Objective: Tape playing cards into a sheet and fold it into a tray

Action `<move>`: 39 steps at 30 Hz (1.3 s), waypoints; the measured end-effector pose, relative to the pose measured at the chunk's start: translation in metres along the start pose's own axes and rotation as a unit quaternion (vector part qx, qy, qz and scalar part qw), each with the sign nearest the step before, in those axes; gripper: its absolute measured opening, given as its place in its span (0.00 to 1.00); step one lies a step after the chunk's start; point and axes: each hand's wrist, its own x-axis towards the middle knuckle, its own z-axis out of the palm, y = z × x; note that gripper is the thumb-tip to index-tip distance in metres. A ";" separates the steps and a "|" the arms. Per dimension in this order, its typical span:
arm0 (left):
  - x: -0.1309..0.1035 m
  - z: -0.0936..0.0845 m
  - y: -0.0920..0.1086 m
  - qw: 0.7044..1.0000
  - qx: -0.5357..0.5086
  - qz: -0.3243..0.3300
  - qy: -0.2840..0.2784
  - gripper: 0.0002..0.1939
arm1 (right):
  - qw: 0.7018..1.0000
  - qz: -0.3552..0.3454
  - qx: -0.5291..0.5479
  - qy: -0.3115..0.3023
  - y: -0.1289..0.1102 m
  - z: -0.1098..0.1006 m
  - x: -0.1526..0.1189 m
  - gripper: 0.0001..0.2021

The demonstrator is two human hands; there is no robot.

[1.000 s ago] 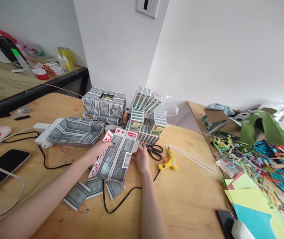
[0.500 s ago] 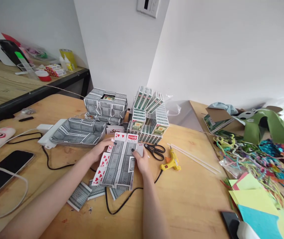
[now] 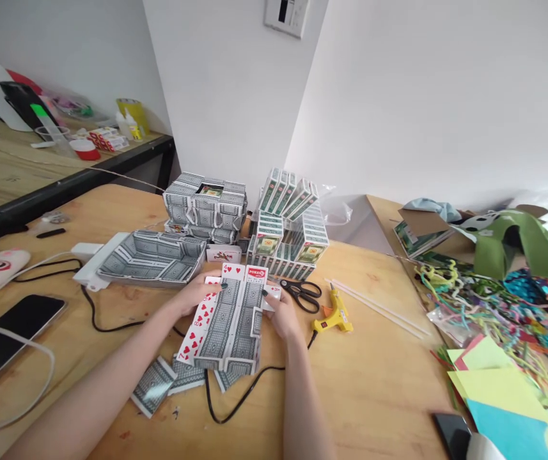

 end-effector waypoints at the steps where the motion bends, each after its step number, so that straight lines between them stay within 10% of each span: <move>1: 0.000 0.000 0.000 0.999 0.028 0.018 0.002 0.17 | 1.000 0.007 -0.008 -0.011 -0.001 -0.004 -0.001 0.17; 19: 0.006 -0.006 -0.009 0.952 0.279 0.127 0.015 0.11 | 0.963 -0.103 -0.250 -0.016 0.002 -0.012 0.002 0.09; 31: 0.007 -0.005 -0.008 0.984 0.165 0.069 -0.011 0.15 | 0.938 -0.133 -0.319 0.022 0.009 -0.019 0.007 0.11; 39: 0.001 0.001 0.001 0.998 0.047 0.008 0.028 0.14 | 0.987 -0.064 -0.146 0.025 -0.004 -0.010 0.000 0.19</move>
